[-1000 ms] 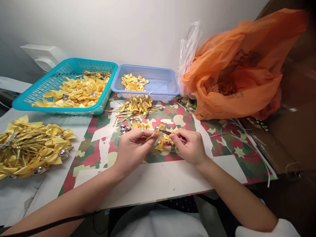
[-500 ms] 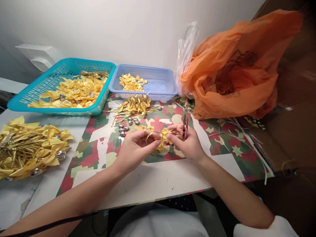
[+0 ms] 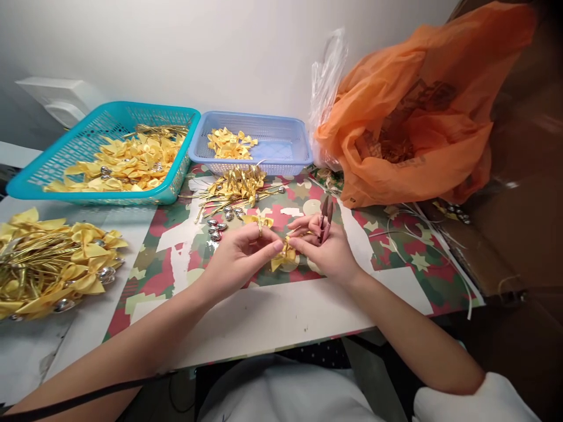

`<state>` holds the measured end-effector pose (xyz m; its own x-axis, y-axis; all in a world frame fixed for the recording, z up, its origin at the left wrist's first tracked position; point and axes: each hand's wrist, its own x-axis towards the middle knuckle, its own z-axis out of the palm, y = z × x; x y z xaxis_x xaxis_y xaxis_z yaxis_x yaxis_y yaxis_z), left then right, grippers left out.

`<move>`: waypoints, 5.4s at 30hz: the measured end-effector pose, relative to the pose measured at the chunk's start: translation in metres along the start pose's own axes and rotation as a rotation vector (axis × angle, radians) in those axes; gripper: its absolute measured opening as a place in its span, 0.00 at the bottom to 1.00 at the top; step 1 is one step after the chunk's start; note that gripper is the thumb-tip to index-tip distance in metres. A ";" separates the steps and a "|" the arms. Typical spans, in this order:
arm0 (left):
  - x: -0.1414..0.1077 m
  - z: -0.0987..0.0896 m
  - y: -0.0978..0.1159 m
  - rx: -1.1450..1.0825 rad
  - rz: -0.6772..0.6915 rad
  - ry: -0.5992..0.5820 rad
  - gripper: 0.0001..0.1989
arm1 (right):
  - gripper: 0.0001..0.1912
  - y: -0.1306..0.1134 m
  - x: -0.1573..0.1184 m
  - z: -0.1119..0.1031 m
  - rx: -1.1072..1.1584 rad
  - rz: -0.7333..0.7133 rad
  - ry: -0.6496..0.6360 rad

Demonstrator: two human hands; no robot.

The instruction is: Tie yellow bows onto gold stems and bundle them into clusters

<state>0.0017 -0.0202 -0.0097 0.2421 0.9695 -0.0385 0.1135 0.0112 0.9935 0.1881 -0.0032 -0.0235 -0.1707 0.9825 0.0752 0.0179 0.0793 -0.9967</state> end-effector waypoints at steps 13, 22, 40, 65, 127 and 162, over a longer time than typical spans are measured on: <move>-0.003 -0.022 0.018 0.416 0.017 -0.539 0.18 | 0.24 -0.008 0.009 -0.030 -0.304 -0.064 0.000; -0.001 -0.021 0.012 0.342 0.007 -0.441 0.05 | 0.15 -0.011 0.007 -0.035 -0.585 0.006 -0.272; 0.001 0.002 0.001 -0.190 -0.368 -0.098 0.17 | 0.29 -0.018 0.003 -0.031 0.144 0.154 -0.280; -0.001 0.014 -0.011 -0.318 -0.281 -0.277 0.22 | 0.30 -0.017 0.000 -0.016 0.343 0.086 -0.216; -0.002 0.005 -0.003 -0.042 -0.212 0.038 0.15 | 0.22 -0.015 0.014 -0.042 -0.826 -0.087 -0.186; 0.000 0.007 -0.009 -0.339 -0.325 -0.191 0.18 | 0.26 -0.007 0.005 -0.017 0.235 0.071 -0.198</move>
<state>0.0074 -0.0226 -0.0194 0.4219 0.8408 -0.3391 -0.0991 0.4146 0.9046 0.2041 0.0044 -0.0154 -0.3660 0.9304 0.0205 -0.1876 -0.0522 -0.9809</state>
